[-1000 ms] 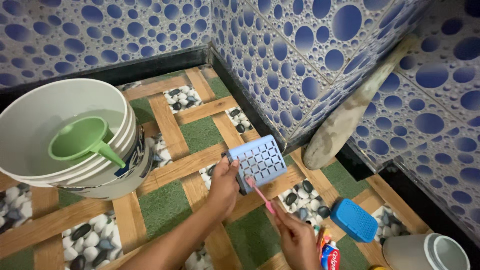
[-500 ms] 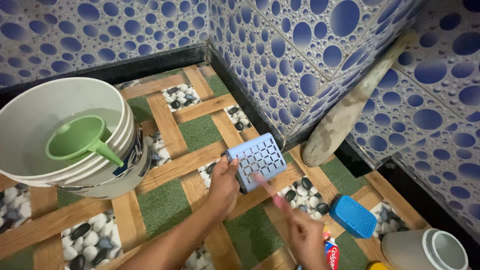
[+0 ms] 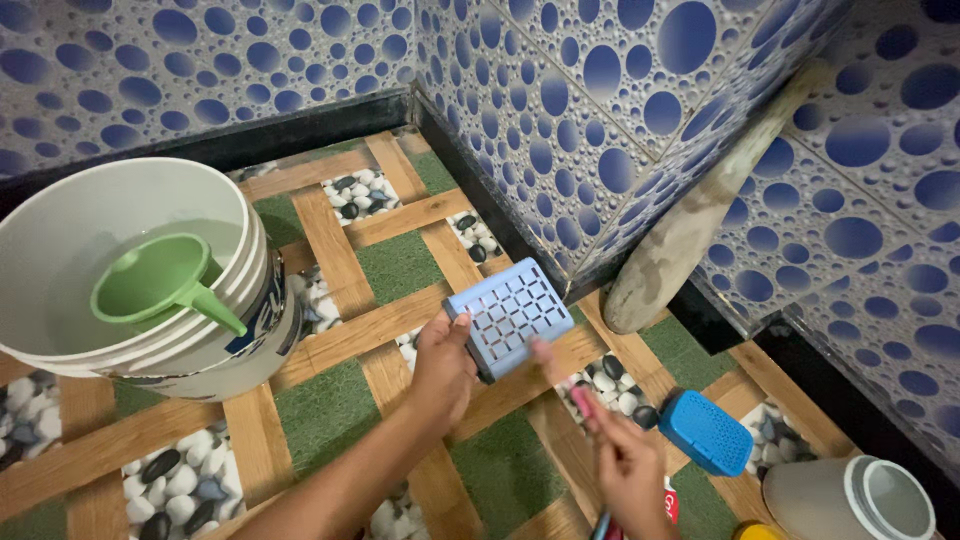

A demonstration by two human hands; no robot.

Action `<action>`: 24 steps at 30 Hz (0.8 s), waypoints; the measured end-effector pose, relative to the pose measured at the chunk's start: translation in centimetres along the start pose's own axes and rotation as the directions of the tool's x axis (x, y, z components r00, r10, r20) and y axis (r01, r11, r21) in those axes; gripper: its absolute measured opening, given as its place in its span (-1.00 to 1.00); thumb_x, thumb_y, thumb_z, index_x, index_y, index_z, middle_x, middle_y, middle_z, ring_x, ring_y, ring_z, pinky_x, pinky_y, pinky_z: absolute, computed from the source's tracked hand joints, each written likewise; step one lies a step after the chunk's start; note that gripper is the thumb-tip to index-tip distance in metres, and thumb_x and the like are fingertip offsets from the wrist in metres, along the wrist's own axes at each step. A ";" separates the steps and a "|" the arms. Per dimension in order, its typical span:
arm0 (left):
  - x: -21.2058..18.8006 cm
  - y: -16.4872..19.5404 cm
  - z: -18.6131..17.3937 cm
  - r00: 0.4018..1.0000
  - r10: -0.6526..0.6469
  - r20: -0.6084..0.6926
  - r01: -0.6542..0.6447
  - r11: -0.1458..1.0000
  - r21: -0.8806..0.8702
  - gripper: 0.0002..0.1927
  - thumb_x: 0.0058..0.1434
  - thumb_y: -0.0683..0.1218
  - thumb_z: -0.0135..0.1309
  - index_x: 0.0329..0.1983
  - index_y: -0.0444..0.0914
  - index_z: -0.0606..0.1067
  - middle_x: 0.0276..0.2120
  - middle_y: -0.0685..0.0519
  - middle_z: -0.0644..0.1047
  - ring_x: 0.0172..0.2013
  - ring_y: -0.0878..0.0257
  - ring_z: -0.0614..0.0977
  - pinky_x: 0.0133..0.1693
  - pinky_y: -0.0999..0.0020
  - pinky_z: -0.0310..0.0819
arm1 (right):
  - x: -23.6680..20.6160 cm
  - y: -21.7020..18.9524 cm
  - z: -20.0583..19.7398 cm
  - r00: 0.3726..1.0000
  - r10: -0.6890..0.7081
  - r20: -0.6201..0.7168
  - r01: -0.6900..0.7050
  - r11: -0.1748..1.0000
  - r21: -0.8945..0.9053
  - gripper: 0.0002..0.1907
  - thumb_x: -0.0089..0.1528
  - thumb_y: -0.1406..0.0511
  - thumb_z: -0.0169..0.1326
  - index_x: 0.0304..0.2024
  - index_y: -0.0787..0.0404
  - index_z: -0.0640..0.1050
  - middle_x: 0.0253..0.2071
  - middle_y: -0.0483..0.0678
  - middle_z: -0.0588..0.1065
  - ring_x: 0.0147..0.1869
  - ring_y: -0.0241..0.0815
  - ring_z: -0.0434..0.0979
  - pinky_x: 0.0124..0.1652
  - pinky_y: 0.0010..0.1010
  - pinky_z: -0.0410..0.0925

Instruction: The person holds a light blue plastic organizer with a grid pattern and scrubs its surface with a pink toothbrush. The person repeatedly scrubs the same object, occasionally dipping the toothbrush into a nearby container.

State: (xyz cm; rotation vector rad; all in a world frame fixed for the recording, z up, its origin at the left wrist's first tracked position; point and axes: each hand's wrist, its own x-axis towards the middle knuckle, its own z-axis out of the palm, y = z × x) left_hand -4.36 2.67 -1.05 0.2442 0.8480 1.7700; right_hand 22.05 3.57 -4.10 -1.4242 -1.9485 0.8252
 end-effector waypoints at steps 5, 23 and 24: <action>-0.1 0.3 0.3 0.997 0.045 0.061 -0.042 0.998 -0.048 -0.69 0.47 -0.11 -0.26 0.12 -0.37 0.39 0.02 -0.14 0.57 -0.03 0.12 0.64 0.06 0.11 0.58 | 0.3 0.6 -0.1 0.910 -0.387 -0.149 0.401 0.913 0.080 -0.55 0.27 0.54 0.04 0.17 0.09 0.58 -0.36 -0.03 0.54 -0.36 -0.28 0.45 -0.36 -0.49 0.29; -0.7 1.9 0.7 0.997 -0.076 -0.015 0.078 0.962 0.263 -0.69 0.44 -0.10 -0.32 0.10 -0.29 0.38 0.00 -0.05 0.60 -0.04 0.16 0.65 0.04 0.13 0.60 | 1.8 -2.6 -1.9 0.988 -0.025 -0.151 0.024 1.000 -0.009 -0.63 0.28 0.30 0.12 0.16 -0.05 0.61 -0.63 -0.20 0.36 -0.55 -0.45 0.15 -0.56 -0.45 0.11; -0.8 1.6 0.5 0.988 -0.132 -0.075 0.150 0.928 0.342 -0.70 0.42 -0.09 -0.33 0.08 -0.24 0.38 -0.03 0.00 0.61 -0.07 0.19 0.67 0.00 0.14 0.63 | 2.1 -2.7 -1.9 0.990 0.001 -0.144 -0.004 1.000 -0.019 -0.63 0.28 0.30 0.12 0.15 -0.05 0.62 -0.64 -0.18 0.33 -0.56 -0.42 0.12 -0.56 -0.43 0.08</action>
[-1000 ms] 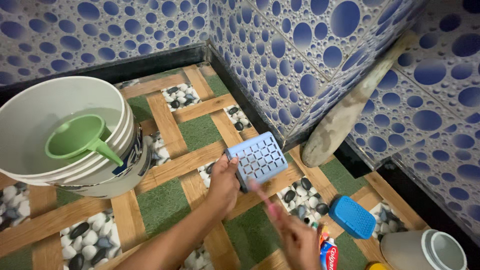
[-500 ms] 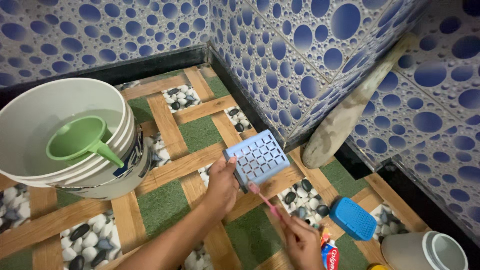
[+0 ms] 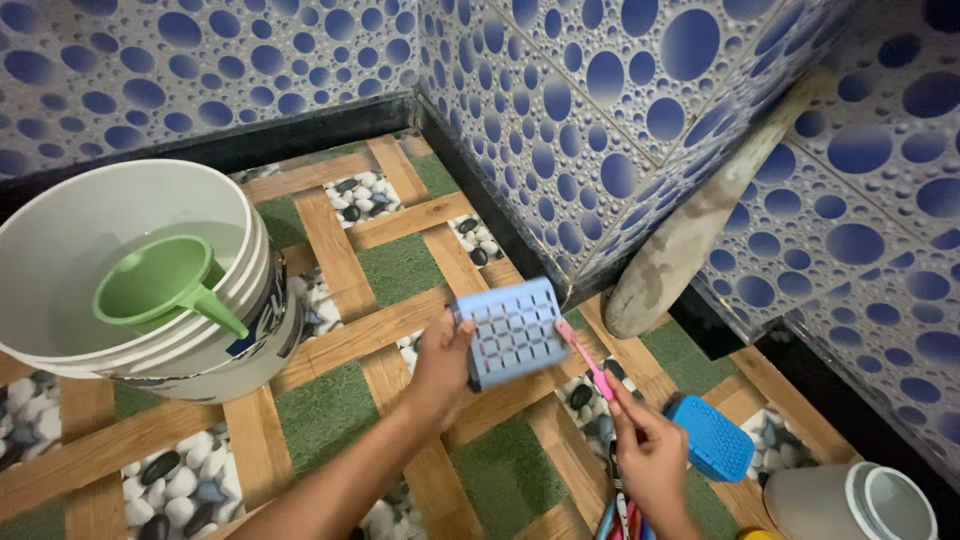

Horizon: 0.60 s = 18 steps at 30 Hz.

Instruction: The person holds a light blue plastic organizer with a grid pattern and scrubs its surface with a pink toothbrush. The person repeatedly scrubs the same object, occasionally dipping the toothbrush into a nearby container.

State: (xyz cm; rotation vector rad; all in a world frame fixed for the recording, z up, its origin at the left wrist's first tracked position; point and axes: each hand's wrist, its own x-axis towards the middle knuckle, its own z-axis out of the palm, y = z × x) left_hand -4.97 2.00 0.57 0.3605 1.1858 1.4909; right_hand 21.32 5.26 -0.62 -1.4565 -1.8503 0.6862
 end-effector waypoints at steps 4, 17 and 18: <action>0.2 -1.9 0.6 0.988 0.153 0.025 -0.154 0.988 0.020 -0.74 0.46 -0.13 -0.20 0.04 -0.32 0.46 -0.14 -0.05 0.61 -0.19 0.23 0.62 -0.07 0.29 0.55 | 1.7 -0.2 0.2 0.999 0.043 0.004 -0.043 0.999 0.017 -0.63 0.29 0.31 0.12 0.16 -0.03 0.61 -0.62 -0.21 0.31 -0.55 -0.44 0.12 -0.57 -0.45 0.08; 0.2 -3.1 0.1 0.986 0.148 0.073 -0.142 0.986 -0.090 -0.71 0.45 -0.12 -0.21 0.09 -0.34 0.44 -0.08 -0.01 0.61 -0.12 0.27 0.63 0.00 0.28 0.54 | -0.2 0.4 1.7 0.991 0.102 0.090 -0.116 0.980 0.161 -0.62 0.26 0.33 0.10 0.12 -0.11 0.61 -0.47 -0.11 0.65 -0.64 -0.42 0.28 -0.63 -0.47 0.21; 0.1 -3.3 0.3 0.986 0.144 0.082 -0.139 0.988 -0.069 -0.70 0.44 -0.12 -0.21 0.10 -0.34 0.45 -0.07 -0.02 0.62 -0.11 0.27 0.63 0.00 0.28 0.53 | -0.5 0.1 2.3 0.973 0.179 0.144 -0.207 0.956 0.206 -0.62 0.26 0.33 0.10 0.11 -0.11 0.61 -0.47 -0.07 0.65 -0.68 -0.37 0.27 -0.66 -0.45 0.20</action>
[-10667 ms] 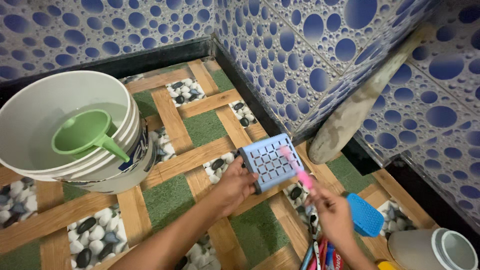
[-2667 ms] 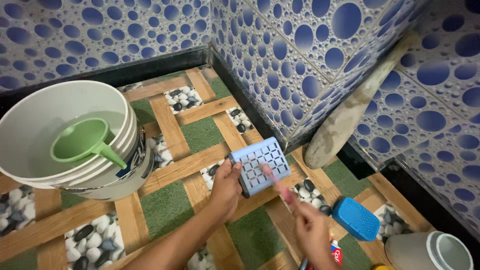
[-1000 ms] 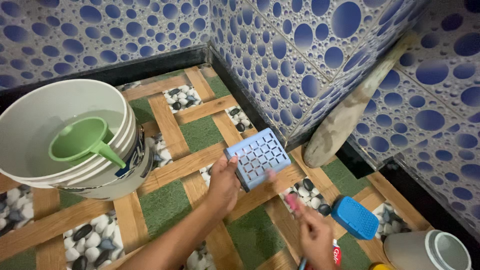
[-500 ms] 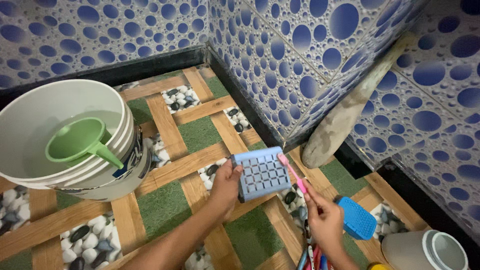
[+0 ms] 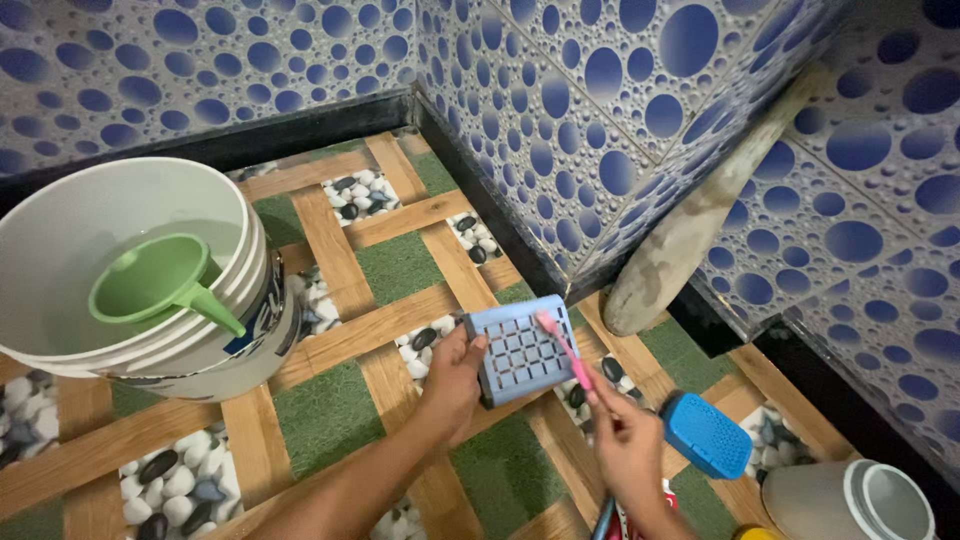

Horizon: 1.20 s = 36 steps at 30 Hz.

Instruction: The person holds a light blue plastic organizer with a grid pattern and scrubs its surface with a pink toothbrush. The person repeatedly scrubs the same object, occasionally dipping the toothbrush into a nearby container.

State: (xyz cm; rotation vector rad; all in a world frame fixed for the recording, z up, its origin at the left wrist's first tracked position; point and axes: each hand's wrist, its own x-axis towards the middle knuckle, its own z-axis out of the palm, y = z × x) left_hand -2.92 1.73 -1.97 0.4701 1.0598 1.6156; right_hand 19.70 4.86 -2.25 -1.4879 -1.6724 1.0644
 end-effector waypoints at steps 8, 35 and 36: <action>0.3 0.1 -0.4 0.997 -0.043 -0.071 0.035 0.993 -0.115 -0.71 0.46 -0.11 -0.23 0.06 -0.34 0.44 -0.14 -0.05 0.61 -0.17 0.22 0.64 -0.03 0.24 0.59 | -0.7 -0.2 0.9 0.994 -0.014 0.109 0.039 0.972 -0.232 -0.65 0.32 0.36 0.05 0.13 -0.05 0.62 -0.46 0.00 0.63 -0.67 -0.32 0.28 -0.66 -0.42 0.15; 0.5 0.5 -0.4 0.999 0.000 -0.051 -0.013 0.963 -0.268 -0.73 0.44 -0.13 -0.23 0.07 -0.35 0.40 -0.07 -0.06 0.59 -0.15 0.22 0.67 -0.05 0.23 0.63 | -0.9 3.1 -0.3 0.998 -0.054 0.016 0.056 0.986 -0.158 -0.60 0.29 0.41 0.10 0.17 0.03 0.64 -0.46 0.04 0.57 -0.53 -0.33 0.26 -0.52 -0.45 0.13; 0.5 0.5 -0.3 0.999 0.002 -0.046 -0.017 0.951 -0.307 -0.73 0.44 -0.14 -0.22 0.07 -0.36 0.40 -0.07 -0.06 0.58 -0.16 0.22 0.67 -0.06 0.22 0.63 | -1.2 3.2 0.1 0.997 -0.040 0.070 0.050 0.988 -0.147 -0.60 0.29 0.42 0.10 0.16 0.05 0.66 -0.41 0.03 0.64 -0.50 -0.29 0.31 -0.49 -0.43 0.16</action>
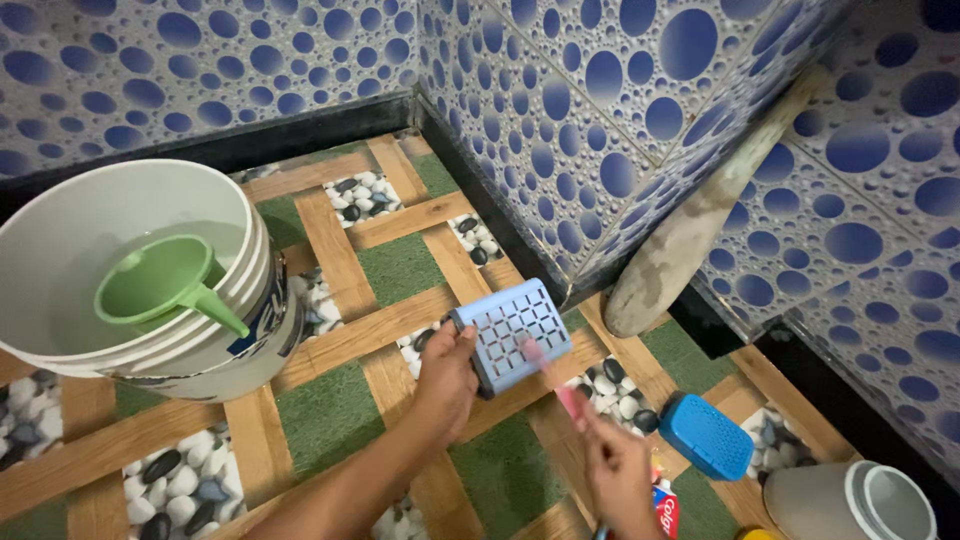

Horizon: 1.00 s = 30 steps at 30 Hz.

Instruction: The person holds a light blue plastic organizer with a grid pattern and scrubs its surface with a pink toothbrush. The person repeatedly scrubs the same object, occasionally dipping the toothbrush into a nearby container.

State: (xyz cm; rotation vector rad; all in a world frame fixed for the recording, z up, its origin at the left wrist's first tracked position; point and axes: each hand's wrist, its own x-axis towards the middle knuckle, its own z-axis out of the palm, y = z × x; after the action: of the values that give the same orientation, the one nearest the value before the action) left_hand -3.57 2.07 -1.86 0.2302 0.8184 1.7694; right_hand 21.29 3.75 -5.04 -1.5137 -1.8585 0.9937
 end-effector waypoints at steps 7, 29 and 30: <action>0.1 -0.5 -0.2 0.998 -0.058 -0.008 0.058 0.996 -0.070 -0.70 0.48 -0.07 -0.27 0.07 -0.32 0.40 -0.16 -0.05 0.58 -0.31 0.23 0.60 -0.24 0.28 0.59 | -1.7 -0.7 1.5 0.973 -0.190 0.129 0.165 0.969 0.183 -0.57 0.22 0.46 0.11 0.16 0.21 0.58 0.04 0.00 0.69 0.08 -0.37 0.61 0.04 -0.51 0.38; -0.9 0.6 1.6 0.986 -0.163 0.030 0.164 0.986 -0.032 -0.68 0.47 -0.04 -0.29 -0.01 -0.39 0.37 -0.09 -0.23 0.57 -0.03 0.03 0.63 0.11 0.05 0.56 | -0.7 -6.4 -0.5 0.953 -0.302 0.000 0.299 0.944 -0.138 -0.59 0.17 0.41 0.15 0.08 0.05 0.64 -0.53 -0.05 0.52 -0.59 -0.35 0.34 -0.55 -0.47 0.25; -0.8 0.8 1.5 0.988 -0.154 0.019 0.155 0.985 -0.072 -0.60 0.50 0.03 -0.31 -0.02 -0.40 0.37 -0.10 -0.22 0.56 -0.03 0.03 0.61 0.11 0.06 0.53 | -0.6 -6.3 -0.6 0.957 -0.290 0.028 0.290 0.941 -0.173 -0.59 0.17 0.40 0.17 0.08 0.04 0.64 -0.56 -0.04 0.50 -0.60 -0.34 0.32 -0.55 -0.46 0.24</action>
State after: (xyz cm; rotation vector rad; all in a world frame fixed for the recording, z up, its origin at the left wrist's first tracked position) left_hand -3.08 1.87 -0.02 0.1258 0.7402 1.6468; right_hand 18.32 2.69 0.45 -1.2807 -2.1410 0.7103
